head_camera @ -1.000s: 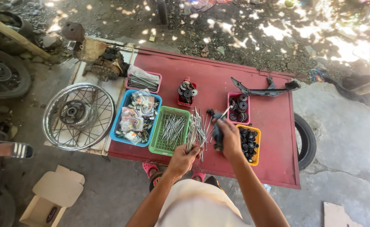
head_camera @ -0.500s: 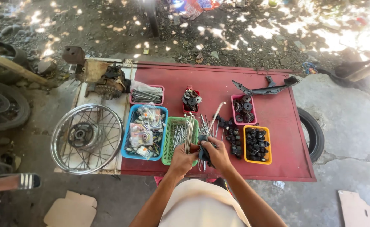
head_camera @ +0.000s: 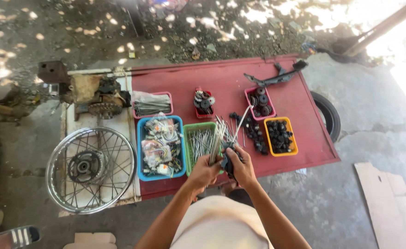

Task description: The person repeatedly wipes thin metal rods with a dark cloth, holding them in the left hand and rubbing them with the right hand. The rods are handled one at a time and placed back into a green basket on the table.

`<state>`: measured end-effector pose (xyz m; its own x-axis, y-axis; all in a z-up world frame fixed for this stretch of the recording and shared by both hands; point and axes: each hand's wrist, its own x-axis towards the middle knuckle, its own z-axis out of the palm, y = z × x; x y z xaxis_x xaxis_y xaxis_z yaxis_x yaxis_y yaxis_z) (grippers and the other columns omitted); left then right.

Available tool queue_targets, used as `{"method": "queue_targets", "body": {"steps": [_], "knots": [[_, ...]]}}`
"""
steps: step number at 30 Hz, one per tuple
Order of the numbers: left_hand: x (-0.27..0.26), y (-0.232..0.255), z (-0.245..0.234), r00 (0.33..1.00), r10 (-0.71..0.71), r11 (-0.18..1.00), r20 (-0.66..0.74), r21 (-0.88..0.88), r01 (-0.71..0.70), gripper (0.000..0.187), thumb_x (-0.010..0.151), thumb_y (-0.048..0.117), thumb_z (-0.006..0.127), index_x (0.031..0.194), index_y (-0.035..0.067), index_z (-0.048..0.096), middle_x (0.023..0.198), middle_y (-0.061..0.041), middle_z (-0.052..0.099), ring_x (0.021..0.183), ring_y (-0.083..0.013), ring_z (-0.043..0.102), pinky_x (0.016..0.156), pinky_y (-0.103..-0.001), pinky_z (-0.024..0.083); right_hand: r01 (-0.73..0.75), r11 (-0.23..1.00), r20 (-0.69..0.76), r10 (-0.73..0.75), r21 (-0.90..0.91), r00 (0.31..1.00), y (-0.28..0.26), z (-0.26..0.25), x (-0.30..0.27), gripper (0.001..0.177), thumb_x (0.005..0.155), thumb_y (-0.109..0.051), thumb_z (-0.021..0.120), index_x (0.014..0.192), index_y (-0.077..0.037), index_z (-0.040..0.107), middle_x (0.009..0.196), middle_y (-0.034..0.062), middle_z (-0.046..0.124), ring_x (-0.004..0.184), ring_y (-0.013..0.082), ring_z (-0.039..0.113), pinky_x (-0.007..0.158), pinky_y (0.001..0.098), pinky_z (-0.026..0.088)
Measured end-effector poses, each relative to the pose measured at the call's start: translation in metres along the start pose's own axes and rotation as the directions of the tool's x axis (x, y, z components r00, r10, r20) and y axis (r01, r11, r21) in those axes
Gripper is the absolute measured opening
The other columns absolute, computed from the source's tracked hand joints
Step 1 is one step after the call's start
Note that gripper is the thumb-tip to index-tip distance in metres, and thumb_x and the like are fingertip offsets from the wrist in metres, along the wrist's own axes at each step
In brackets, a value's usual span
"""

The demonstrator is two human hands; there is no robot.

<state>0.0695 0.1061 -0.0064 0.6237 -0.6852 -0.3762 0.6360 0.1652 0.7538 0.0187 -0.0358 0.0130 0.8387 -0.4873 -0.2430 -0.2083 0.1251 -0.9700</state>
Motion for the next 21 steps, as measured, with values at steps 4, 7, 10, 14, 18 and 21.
{"method": "queue_targets", "body": {"steps": [4, 7, 10, 14, 18, 21], "knots": [[-0.008, 0.005, 0.001, 0.999, 0.016, 0.999, 0.049, -0.045, -0.014, 0.014, 0.103, -0.004, 0.053, 0.092, -0.001, 0.061, 0.052, 0.002, 0.033, 0.034, -0.0015, 0.023, 0.030, -0.019, 0.022, 0.100, 0.986, 0.077, -0.091, -0.132, 0.993, -0.020, 0.000, -0.009, 0.018, 0.094, -0.017, 0.064, 0.103, -0.010, 0.078, 0.065, 0.0111, 0.062, 0.056, 0.0178, 0.058, 0.046, 0.0315, 0.050], [-0.006, -0.011, 0.002, 1.000, 0.012, 1.000, 0.003, -0.027, -0.012, 0.007, 0.101, -0.002, 0.060, 0.097, -0.004, 0.065, 0.062, -0.006, 0.053, 0.034, -0.0020, 0.032, 0.029, -0.020, 0.027, 0.263, 0.955, 0.102, -0.250, -0.139, 0.963, -0.026, -0.008, 0.004, 0.017, 0.090, -0.013, 0.064, 0.099, -0.008, 0.078, 0.104, 0.0133, 0.072, 0.095, 0.0226, 0.063, 0.090, 0.0409, 0.050], [-0.010, -0.010, 0.009, 0.998, 0.062, 0.998, -0.033, 0.018, -0.062, 0.006, 0.098, 0.001, 0.068, 0.097, -0.005, 0.067, 0.069, -0.009, 0.053, 0.032, -0.0041, 0.032, 0.029, -0.024, 0.029, 0.206, 0.976, -0.026, -0.205, 0.068, 0.978, -0.045, -0.021, 0.022, 0.017, 0.088, -0.013, 0.062, 0.090, -0.002, 0.074, 0.050, 0.0140, 0.057, 0.033, 0.0177, 0.053, 0.030, 0.0265, 0.041], [-0.011, -0.009, 0.021, 0.988, 0.108, 0.994, -0.107, 0.033, -0.105, 0.010, 0.092, -0.002, 0.075, 0.096, -0.007, 0.067, 0.071, -0.008, 0.053, 0.032, -0.0033, 0.037, 0.029, -0.023, 0.029, 0.202, 0.935, -0.135, -0.169, 0.292, 0.976, -0.074, -0.046, 0.052, 0.020, 0.092, -0.013, 0.059, 0.093, 0.002, 0.071, 0.062, 0.0147, 0.056, 0.046, 0.0147, 0.052, 0.042, 0.0275, 0.044], [-0.005, -0.013, 0.047, 0.948, 0.205, 0.969, -0.242, 0.184, -0.163, 0.017, 0.084, 0.006, 0.088, 0.092, -0.002, 0.075, 0.079, -0.008, 0.060, 0.070, -0.0087, 0.054, 0.059, -0.024, 0.039, 0.176, 0.909, -0.069, -0.162, 0.377, 0.984, -0.081, -0.054, 0.056, 0.025, 0.095, -0.017, 0.057, 0.095, 0.005, 0.069, 0.065, 0.0159, 0.056, 0.051, 0.0154, 0.056, 0.047, 0.0272, 0.048], [0.012, -0.031, 0.059, 0.923, 0.269, 0.955, -0.277, 0.200, -0.218, 0.022, 0.082, 0.010, 0.092, 0.092, 0.000, 0.075, 0.081, -0.009, 0.062, 0.077, -0.0123, 0.055, 0.066, -0.028, 0.042, 0.116, 0.958, 0.003, -0.121, 0.263, 0.993, -0.057, -0.059, 0.042, 0.018, 0.088, -0.014, 0.065, 0.090, 0.002, 0.074, 0.070, 0.0143, 0.060, 0.057, 0.0182, 0.054, 0.053, 0.0301, 0.047]]}}
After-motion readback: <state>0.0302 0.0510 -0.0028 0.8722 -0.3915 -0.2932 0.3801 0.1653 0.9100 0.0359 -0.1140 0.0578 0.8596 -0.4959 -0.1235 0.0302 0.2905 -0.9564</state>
